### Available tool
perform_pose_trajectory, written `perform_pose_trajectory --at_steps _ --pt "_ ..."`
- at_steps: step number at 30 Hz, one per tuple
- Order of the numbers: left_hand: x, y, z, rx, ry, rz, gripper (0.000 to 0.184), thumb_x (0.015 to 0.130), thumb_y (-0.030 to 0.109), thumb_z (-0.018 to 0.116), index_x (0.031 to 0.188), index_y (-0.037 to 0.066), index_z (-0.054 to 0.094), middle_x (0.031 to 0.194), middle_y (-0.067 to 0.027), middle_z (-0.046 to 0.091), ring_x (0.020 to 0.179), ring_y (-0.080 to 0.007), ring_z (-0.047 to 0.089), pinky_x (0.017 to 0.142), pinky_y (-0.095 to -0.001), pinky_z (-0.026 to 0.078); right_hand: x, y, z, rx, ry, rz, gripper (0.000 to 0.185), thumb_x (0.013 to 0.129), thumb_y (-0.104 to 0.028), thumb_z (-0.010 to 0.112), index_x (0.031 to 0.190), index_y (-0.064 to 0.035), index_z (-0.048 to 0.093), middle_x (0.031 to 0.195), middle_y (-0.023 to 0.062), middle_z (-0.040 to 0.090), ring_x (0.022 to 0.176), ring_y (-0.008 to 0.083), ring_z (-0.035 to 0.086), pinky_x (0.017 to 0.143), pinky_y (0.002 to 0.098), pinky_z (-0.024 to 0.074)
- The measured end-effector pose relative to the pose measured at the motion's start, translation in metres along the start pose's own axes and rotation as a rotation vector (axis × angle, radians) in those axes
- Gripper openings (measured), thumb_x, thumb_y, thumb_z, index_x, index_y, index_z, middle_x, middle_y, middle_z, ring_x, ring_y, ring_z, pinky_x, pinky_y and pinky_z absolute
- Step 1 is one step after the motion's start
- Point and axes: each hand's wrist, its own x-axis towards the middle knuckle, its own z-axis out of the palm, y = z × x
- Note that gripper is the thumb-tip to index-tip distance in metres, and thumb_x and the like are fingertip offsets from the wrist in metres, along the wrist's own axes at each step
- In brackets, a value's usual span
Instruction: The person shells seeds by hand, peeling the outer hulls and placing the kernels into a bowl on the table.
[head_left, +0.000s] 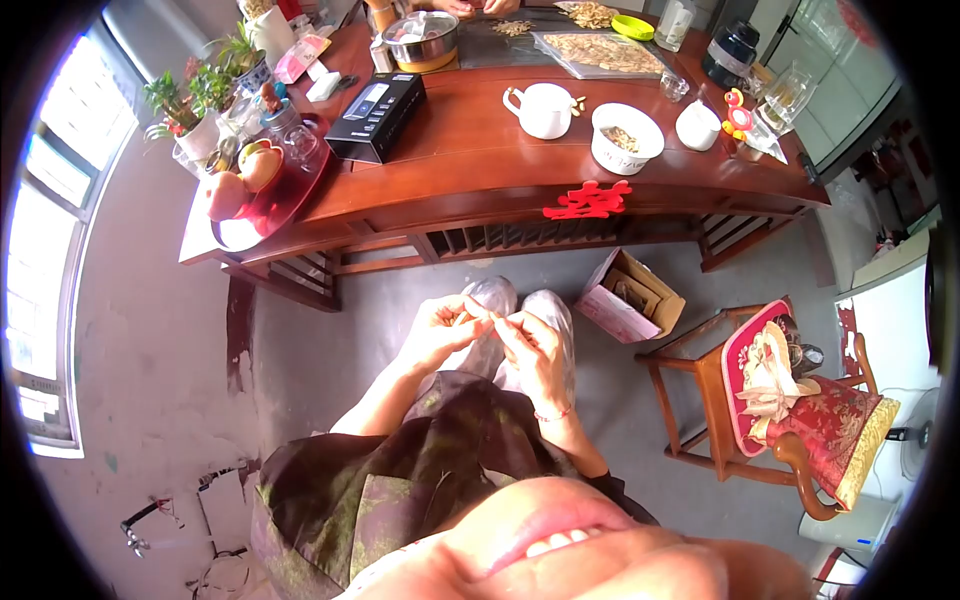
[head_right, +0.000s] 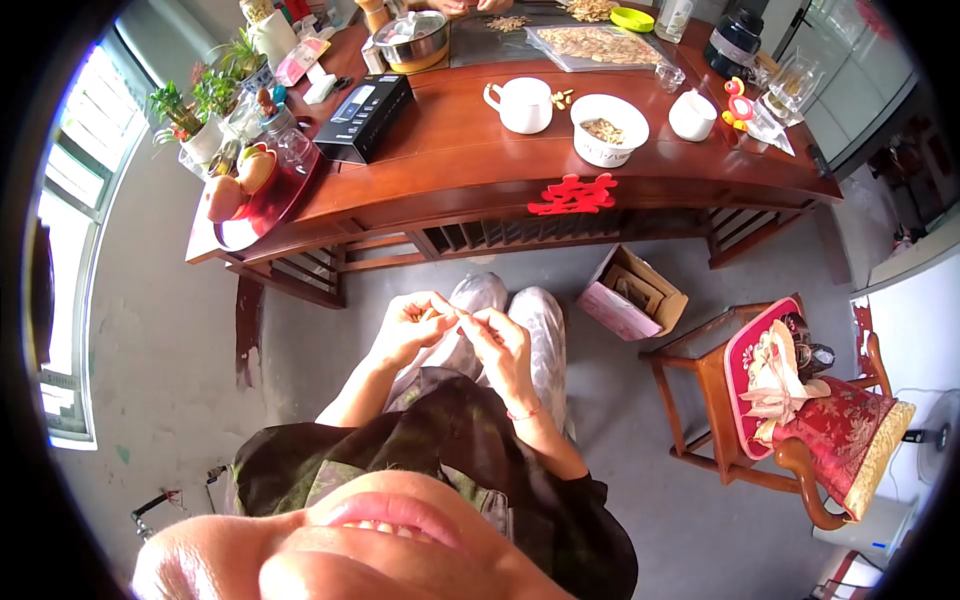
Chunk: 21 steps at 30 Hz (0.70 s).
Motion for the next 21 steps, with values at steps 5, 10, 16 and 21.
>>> perform_pose_trajectory --at_steps 5,10,16,21 --pt "-0.005 0.007 -0.002 0.024 -0.012 -0.069 0.019 0.082 0.019 0.071 0.088 0.002 0.066 0.073 0.0041 0.059 0.06 -0.0014 0.043 0.053 -0.0165 0.031 0.001 0.006 -0.003 -0.086 -0.008 -0.03 0.016 0.09 -0.016 0.061 0.082 -0.0025 0.064 0.061 -0.0067 0.048 0.054 0.0006 0.039 0.048 0.0184 0.0276" --pt "-0.014 0.007 -0.001 -0.002 0.034 0.023 0.019 0.083 0.021 0.07 0.084 0.004 0.063 0.073 0.0027 0.06 0.057 -0.0011 0.04 0.05 -0.0168 0.029 -0.001 0.002 0.005 -0.04 -0.066 -0.01 0.017 0.092 -0.015 0.059 0.082 -0.0024 0.065 0.057 -0.0069 0.044 0.05 0.0012 0.036 0.046 0.0194 0.0245" --pt "-0.024 0.002 0.0 -0.083 0.069 0.067 0.015 0.085 0.015 0.068 0.086 0.003 0.059 0.084 -0.0042 0.065 0.073 -0.0063 0.055 0.067 -0.0198 0.042 -0.006 0.006 0.015 0.011 -0.074 0.032 0.02 0.093 -0.018 0.057 0.08 -0.0032 0.063 0.055 -0.0073 0.042 0.048 0.0007 0.033 0.044 0.02 0.0225" --pt "-0.028 0.0 -0.006 -0.088 0.059 0.05 0.013 0.085 0.011 0.067 0.087 0.003 0.058 0.088 -0.0069 0.066 0.081 -0.0104 0.058 0.077 -0.0245 0.045 -0.006 0.013 0.021 0.164 -0.1 0.148 0.021 0.093 -0.018 0.057 0.078 -0.0039 0.061 0.055 -0.0079 0.041 0.045 0.0001 0.031 0.042 0.0187 0.0205"
